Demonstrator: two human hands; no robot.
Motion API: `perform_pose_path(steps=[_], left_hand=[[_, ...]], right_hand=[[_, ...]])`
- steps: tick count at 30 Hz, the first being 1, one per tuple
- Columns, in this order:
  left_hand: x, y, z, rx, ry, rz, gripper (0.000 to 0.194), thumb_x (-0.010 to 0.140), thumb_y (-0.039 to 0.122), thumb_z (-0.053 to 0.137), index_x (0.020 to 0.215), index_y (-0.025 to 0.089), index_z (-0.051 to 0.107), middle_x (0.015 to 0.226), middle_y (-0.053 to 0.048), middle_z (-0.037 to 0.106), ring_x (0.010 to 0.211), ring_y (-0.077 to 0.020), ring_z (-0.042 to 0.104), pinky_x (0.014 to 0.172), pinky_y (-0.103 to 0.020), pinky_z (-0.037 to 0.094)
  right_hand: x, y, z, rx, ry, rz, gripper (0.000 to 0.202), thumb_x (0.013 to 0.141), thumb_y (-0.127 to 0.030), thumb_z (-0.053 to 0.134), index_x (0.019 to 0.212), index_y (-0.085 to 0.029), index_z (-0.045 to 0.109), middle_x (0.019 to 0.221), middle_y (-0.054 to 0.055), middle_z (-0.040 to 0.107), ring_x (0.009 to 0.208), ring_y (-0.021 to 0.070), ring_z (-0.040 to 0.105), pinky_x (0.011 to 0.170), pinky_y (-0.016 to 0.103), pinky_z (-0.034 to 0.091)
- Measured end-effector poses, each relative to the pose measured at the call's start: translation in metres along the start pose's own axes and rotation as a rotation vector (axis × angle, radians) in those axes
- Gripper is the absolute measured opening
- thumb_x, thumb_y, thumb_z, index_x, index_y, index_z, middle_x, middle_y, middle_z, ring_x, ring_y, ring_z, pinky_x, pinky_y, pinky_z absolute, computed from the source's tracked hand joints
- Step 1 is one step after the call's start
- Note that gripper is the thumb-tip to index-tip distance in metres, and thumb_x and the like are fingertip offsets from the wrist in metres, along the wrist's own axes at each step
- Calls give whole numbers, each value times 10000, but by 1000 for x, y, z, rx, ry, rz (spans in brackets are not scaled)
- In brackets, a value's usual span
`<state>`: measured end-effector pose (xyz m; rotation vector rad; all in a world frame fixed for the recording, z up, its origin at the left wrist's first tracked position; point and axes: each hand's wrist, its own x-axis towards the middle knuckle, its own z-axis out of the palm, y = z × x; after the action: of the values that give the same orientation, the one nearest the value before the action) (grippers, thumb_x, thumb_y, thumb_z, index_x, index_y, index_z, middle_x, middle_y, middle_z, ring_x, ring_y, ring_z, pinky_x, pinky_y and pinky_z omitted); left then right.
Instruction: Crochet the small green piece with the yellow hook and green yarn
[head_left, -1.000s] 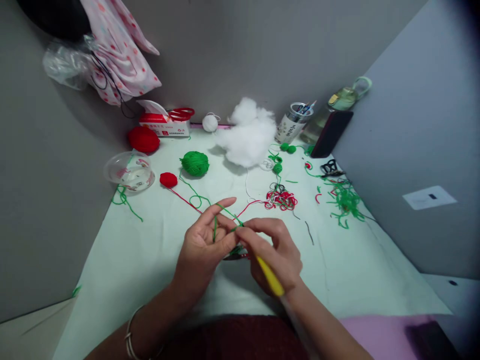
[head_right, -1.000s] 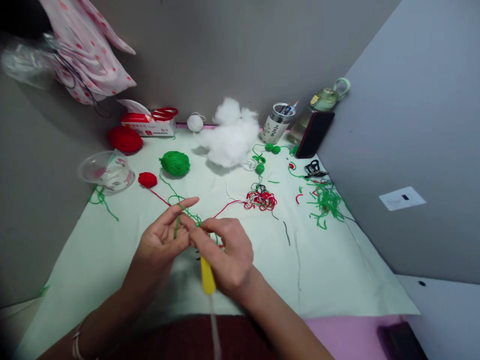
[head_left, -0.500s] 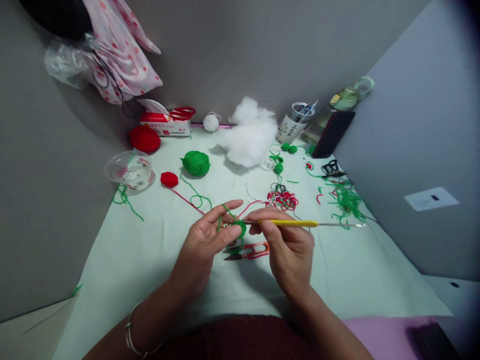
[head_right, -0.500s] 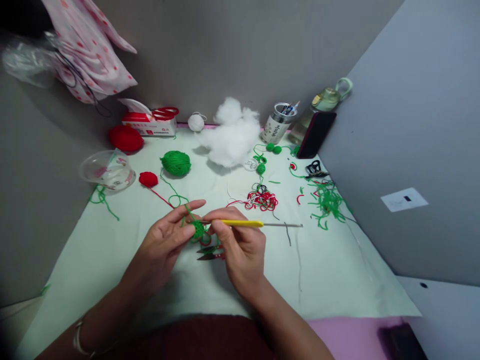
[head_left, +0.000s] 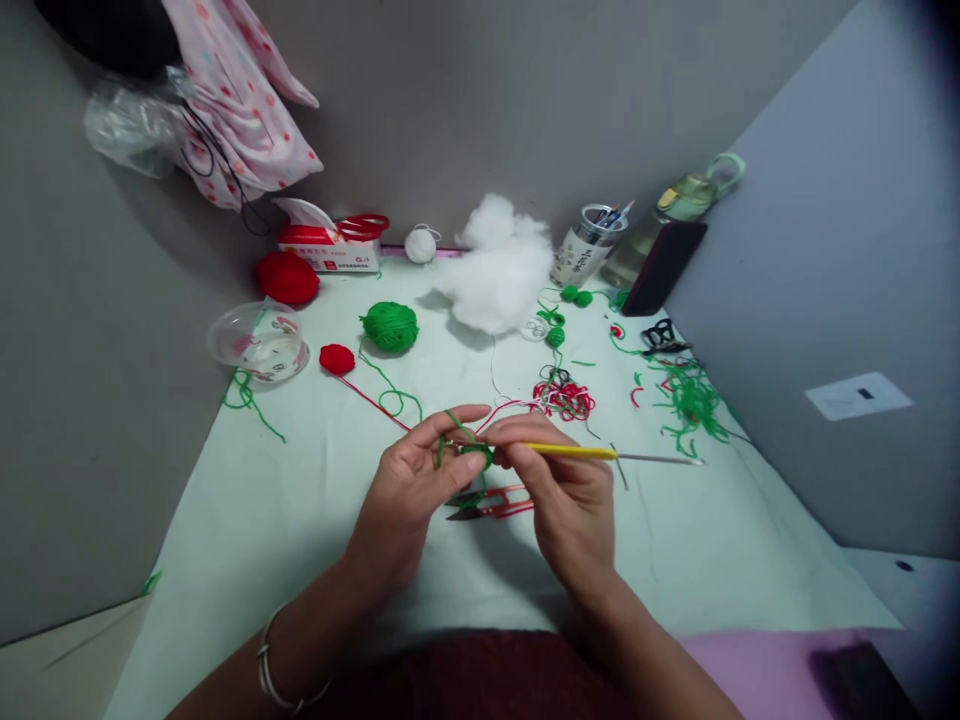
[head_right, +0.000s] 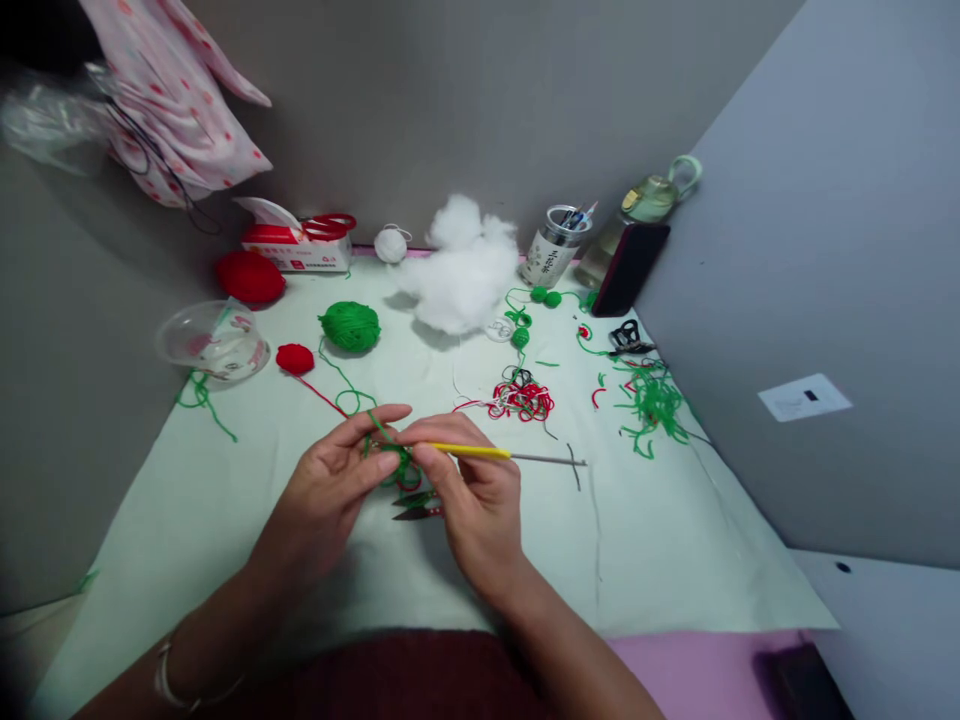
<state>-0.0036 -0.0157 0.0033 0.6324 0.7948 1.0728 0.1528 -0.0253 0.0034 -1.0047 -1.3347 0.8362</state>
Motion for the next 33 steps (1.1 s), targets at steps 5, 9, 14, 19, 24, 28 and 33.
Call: perform_pose_path(steps=[5, 9, 14, 19, 24, 28, 33], left_hand=[[-3, -3, -2, 76, -20, -24, 334, 856, 290, 834, 1188, 273, 806, 905, -14, 682, 801, -136, 585, 724, -254, 455], [-2, 2, -3, 89, 36, 14, 340, 817, 276, 842, 1155, 247, 817, 854, -13, 638, 776, -145, 561, 708, -264, 454], [-3, 1, -3, 213, 97, 89, 325, 799, 219, 839, 1119, 269, 824, 828, 13, 624, 727, -116, 525, 667, -229, 447], [-7, -3, 4, 338, 219, 169, 334, 783, 167, 836, 1100, 270, 812, 741, 46, 593, 675, -102, 505, 700, -220, 469], [-5, 1, 7, -51, 37, -137, 510, 757, 237, 889, 1250, 218, 762, 668, 66, 557, 601, -89, 506, 729, -245, 512], [-2, 6, 2, -175, 16, -188, 388, 809, 237, 862, 1189, 180, 802, 625, 90, 520, 489, -34, 350, 760, -237, 509], [-2, 2, 2, -51, -46, -90, 388, 800, 247, 868, 1184, 243, 807, 869, -5, 712, 780, -131, 614, 783, -261, 493]], right_hand=[[-1, 9, -3, 150, 59, 143, 170, 1007, -335, 666, 972, -243, 805, 858, 24, 770, 717, 144, 668, 672, 290, 569], [-1, 8, -4, 234, 30, 166, 201, 1037, -336, 621, 962, -235, 778, 883, 21, 771, 715, 130, 675, 696, 279, 584], [-5, 0, -2, -40, 22, -16, 190, 1050, -209, 569, 1008, -244, 751, 924, 14, 778, 741, 133, 697, 668, 275, 583], [-15, 3, 2, -391, -80, -402, 297, 997, -82, 578, 1199, -251, 715, 987, 52, 781, 878, 192, 720, 755, 345, 597], [-17, 5, 1, -506, -18, -388, 339, 970, -114, 648, 1186, -342, 775, 1022, 44, 776, 925, 217, 730, 759, 360, 615], [-9, 1, -3, -182, 76, -188, 256, 1031, -162, 561, 1073, -283, 783, 905, 35, 769, 781, 188, 697, 644, 338, 583], [-1, -1, 2, -45, 13, -61, 203, 1019, -198, 608, 970, -247, 798, 899, 41, 795, 836, 191, 727, 704, 343, 591]])
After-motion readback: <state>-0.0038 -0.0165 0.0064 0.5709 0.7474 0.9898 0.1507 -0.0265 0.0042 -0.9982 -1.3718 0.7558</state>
